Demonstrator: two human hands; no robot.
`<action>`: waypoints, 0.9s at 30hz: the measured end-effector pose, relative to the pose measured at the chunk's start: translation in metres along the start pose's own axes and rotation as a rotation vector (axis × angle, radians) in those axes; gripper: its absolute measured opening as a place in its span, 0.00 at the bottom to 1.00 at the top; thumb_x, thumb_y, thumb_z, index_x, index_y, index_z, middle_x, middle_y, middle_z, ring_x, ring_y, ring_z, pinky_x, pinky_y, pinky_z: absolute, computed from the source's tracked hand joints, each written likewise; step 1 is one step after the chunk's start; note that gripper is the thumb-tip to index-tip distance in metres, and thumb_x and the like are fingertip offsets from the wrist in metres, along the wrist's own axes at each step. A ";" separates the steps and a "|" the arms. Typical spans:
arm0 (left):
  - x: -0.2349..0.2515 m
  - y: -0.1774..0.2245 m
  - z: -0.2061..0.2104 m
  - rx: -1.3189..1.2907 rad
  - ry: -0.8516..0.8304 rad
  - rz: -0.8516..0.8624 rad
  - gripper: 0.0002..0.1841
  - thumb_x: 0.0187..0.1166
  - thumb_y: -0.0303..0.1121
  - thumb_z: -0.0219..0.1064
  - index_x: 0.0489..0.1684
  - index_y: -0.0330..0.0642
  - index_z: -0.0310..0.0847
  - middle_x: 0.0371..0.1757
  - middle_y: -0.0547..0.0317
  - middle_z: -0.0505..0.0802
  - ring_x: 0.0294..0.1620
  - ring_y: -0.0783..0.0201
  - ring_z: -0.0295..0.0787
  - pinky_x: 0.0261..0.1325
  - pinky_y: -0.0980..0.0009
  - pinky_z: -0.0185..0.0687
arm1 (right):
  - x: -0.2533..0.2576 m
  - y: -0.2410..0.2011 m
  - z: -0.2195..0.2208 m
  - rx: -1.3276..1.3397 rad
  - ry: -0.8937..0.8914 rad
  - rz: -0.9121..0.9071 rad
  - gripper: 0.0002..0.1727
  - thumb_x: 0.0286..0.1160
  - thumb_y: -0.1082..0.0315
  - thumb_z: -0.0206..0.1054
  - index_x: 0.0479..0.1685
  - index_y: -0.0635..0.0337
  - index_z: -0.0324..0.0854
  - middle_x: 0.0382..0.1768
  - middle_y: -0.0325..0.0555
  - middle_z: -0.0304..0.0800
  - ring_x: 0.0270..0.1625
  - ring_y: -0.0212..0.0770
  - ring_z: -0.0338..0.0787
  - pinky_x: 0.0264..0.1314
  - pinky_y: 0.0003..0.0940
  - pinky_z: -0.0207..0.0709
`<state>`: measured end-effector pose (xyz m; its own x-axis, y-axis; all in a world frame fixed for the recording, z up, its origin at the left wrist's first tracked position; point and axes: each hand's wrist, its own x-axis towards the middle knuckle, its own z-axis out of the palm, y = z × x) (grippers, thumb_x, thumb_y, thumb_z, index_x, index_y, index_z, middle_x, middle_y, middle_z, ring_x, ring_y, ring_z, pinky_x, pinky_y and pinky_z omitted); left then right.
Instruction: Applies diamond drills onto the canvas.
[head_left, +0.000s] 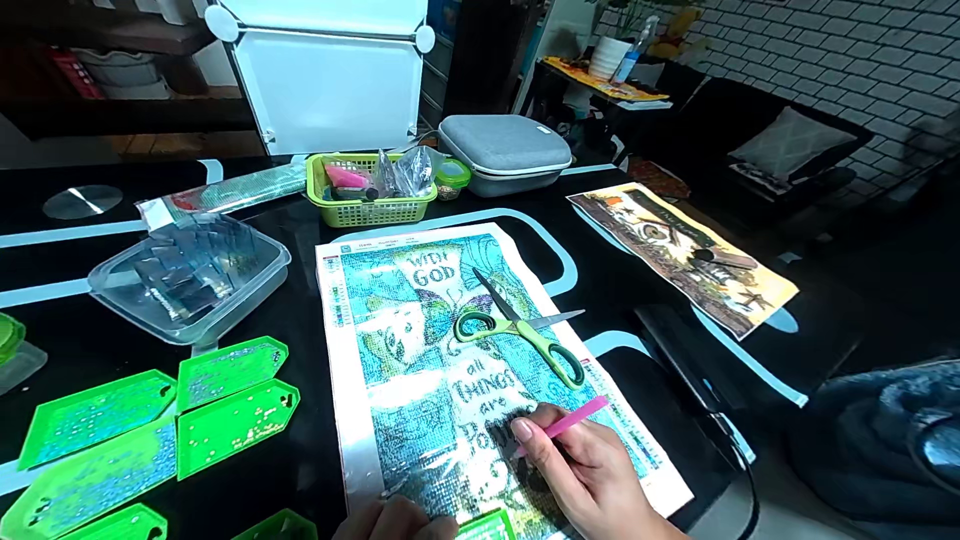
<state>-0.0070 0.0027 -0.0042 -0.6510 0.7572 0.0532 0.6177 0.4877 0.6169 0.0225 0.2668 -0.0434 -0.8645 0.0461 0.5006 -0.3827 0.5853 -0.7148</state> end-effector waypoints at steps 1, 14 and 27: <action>0.000 0.000 0.000 0.002 0.002 0.000 0.24 0.70 0.48 0.77 0.60 0.41 0.91 0.50 0.43 0.93 0.53 0.41 0.88 0.55 0.51 0.84 | 0.001 -0.001 -0.001 0.059 0.000 0.048 0.17 0.92 0.61 0.58 0.33 0.61 0.81 0.24 0.37 0.83 0.26 0.20 0.81 0.29 0.13 0.75; -0.001 -0.001 0.003 -0.013 0.046 0.000 0.24 0.69 0.48 0.78 0.58 0.43 0.92 0.48 0.45 0.93 0.52 0.43 0.88 0.53 0.54 0.84 | -0.017 -0.034 0.013 0.228 -0.146 0.049 0.16 0.90 0.65 0.61 0.34 0.67 0.80 0.24 0.47 0.83 0.27 0.28 0.83 0.32 0.20 0.76; 0.000 0.000 0.003 -0.004 0.053 0.001 0.23 0.67 0.47 0.79 0.57 0.43 0.92 0.47 0.45 0.93 0.52 0.43 0.89 0.53 0.53 0.85 | -0.016 -0.032 0.013 0.235 -0.152 0.041 0.15 0.90 0.65 0.61 0.35 0.67 0.81 0.25 0.47 0.84 0.28 0.26 0.84 0.33 0.18 0.77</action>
<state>-0.0053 0.0040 -0.0069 -0.6726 0.7338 0.0956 0.6171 0.4849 0.6198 0.0442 0.2372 -0.0347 -0.9130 -0.0664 0.4025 -0.3960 0.3813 -0.8353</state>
